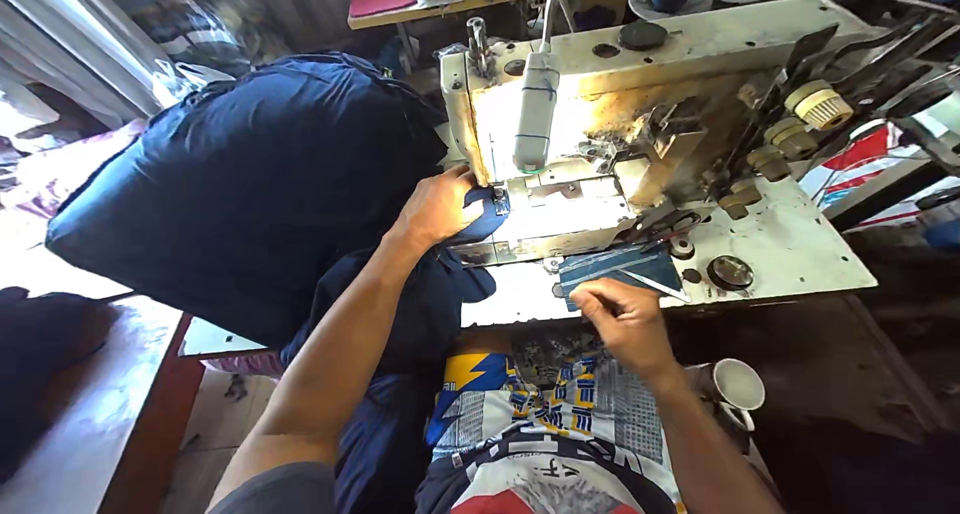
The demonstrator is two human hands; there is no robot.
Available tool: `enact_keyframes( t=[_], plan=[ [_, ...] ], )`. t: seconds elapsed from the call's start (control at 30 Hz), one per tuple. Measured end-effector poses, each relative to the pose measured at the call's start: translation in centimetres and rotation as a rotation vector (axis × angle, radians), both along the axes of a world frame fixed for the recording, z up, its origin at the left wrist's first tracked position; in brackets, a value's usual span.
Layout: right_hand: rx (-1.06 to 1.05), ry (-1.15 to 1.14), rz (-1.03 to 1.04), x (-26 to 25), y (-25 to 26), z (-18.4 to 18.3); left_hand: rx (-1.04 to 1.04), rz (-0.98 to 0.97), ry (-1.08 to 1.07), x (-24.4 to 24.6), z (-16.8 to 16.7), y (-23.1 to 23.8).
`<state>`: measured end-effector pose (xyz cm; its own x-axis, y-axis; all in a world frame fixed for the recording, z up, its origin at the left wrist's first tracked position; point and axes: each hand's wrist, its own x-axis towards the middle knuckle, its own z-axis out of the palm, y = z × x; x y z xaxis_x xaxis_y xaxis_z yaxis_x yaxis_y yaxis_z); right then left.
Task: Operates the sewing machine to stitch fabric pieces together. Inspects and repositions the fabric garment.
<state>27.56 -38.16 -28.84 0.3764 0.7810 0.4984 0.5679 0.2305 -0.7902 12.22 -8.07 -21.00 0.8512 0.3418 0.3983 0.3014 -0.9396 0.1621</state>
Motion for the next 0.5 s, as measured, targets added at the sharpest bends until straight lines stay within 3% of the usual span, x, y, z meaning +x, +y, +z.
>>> enact_keyframes(
  t=[0.2,0.5],
  plan=[
    [-0.069,0.126,0.053,0.1,1.3,-1.4,-0.007,-0.053,0.012,0.7,1.6,0.6],
    [-0.108,0.179,0.139,-2.0,4.1,-0.2,-0.116,0.113,0.028,2.4,3.0,1.4]
  ],
)
